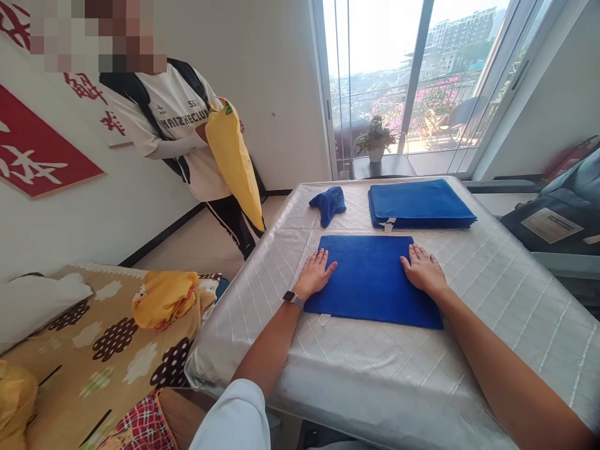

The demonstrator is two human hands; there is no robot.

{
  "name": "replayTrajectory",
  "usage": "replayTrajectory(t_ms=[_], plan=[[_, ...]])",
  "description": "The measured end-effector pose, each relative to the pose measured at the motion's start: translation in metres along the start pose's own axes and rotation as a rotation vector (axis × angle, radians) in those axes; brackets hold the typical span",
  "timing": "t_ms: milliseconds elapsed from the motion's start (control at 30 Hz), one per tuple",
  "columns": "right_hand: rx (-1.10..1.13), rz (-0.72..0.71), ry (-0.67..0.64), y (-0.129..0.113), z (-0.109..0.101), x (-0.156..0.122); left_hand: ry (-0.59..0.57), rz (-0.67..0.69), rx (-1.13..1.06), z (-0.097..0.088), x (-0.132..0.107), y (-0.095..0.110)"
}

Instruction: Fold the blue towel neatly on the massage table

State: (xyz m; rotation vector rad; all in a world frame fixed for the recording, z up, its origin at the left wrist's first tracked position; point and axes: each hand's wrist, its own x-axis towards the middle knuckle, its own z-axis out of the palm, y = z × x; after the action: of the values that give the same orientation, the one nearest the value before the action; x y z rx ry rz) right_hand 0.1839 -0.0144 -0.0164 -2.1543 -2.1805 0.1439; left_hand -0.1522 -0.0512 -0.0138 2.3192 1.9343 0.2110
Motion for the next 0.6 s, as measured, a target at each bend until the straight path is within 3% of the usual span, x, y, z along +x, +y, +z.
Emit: replayTrajectory(t_ms=[167, 267, 367, 467, 600], plan=[[0.047, 0.027, -0.023, -0.002, -0.004, 0.0, 0.073, -0.052, 0.072, -0.006, 0.001, 0.0], [0.065, 0.037, -0.012, -0.004, -0.001, 0.0, 0.188, 0.035, 0.113, -0.008, 0.001, 0.019], [0.073, 0.042, 0.001, -0.005, 0.002, 0.001, 0.168, 0.278, 0.101, -0.005, 0.006, 0.059], [0.073, 0.042, 0.006, -0.005, 0.002, 0.001, 0.108, 0.466, 0.074, 0.004, 0.022, 0.112], [0.031, 0.02, 0.01, -0.003, -0.001, -0.003, 0.094, 0.476, 0.021, 0.022, 0.06, 0.18]])
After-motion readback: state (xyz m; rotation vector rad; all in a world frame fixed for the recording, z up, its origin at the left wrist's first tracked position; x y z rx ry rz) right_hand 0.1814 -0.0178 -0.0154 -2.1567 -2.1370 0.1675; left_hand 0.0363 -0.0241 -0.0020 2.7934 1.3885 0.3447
